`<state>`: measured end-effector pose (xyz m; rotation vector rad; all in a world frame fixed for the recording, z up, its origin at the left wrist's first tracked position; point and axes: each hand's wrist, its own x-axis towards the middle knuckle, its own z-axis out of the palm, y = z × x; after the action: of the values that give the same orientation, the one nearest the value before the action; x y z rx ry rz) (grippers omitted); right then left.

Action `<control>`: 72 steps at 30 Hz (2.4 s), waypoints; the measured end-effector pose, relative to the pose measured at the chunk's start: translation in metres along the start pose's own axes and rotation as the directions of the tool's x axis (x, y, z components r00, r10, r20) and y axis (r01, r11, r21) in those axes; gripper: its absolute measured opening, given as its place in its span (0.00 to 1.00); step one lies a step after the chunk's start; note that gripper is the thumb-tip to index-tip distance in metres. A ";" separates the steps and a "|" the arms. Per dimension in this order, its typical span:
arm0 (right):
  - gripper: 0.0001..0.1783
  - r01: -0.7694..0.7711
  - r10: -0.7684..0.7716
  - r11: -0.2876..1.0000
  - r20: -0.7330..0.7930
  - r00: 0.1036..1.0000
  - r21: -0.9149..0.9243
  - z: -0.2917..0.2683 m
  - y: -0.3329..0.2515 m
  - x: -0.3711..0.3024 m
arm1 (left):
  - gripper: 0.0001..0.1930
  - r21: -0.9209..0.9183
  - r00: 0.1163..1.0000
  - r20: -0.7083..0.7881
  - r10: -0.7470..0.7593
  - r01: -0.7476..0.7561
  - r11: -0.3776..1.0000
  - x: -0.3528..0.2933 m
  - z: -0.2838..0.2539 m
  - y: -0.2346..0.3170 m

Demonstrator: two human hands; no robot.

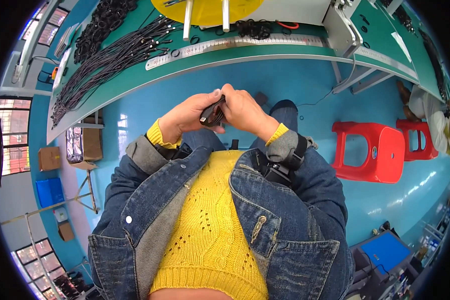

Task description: The person picks up a cable, winds it around the pegs of a machine, and removes the coiled cable. They then secure the coil with a rubber band and set it aside before repeating the process.

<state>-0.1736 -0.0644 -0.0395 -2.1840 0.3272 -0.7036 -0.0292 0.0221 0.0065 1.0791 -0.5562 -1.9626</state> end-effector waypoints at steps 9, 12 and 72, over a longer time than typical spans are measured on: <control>0.09 -0.043 0.049 0.996 0.075 0.996 -0.078 0.001 0.010 -0.010 | 0.24 0.262 0.944 -0.146 -0.295 0.324 0.909 0.008 0.006 0.010; 0.10 -0.018 0.069 0.972 0.211 0.975 -0.236 -0.013 -0.003 -0.004 | 0.23 0.342 0.925 -0.123 -0.360 0.380 0.860 0.019 -0.007 -0.002; 0.06 -0.556 0.572 0.309 0.316 0.757 0.772 0.003 -0.023 0.054 | 0.05 0.029 0.776 -0.417 0.473 -0.508 0.861 -0.008 -0.029 -0.010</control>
<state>-0.1282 -0.0718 -0.0026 -0.9797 0.5889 -0.3270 -0.0067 0.0348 -0.0123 1.1163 -0.4568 -1.2421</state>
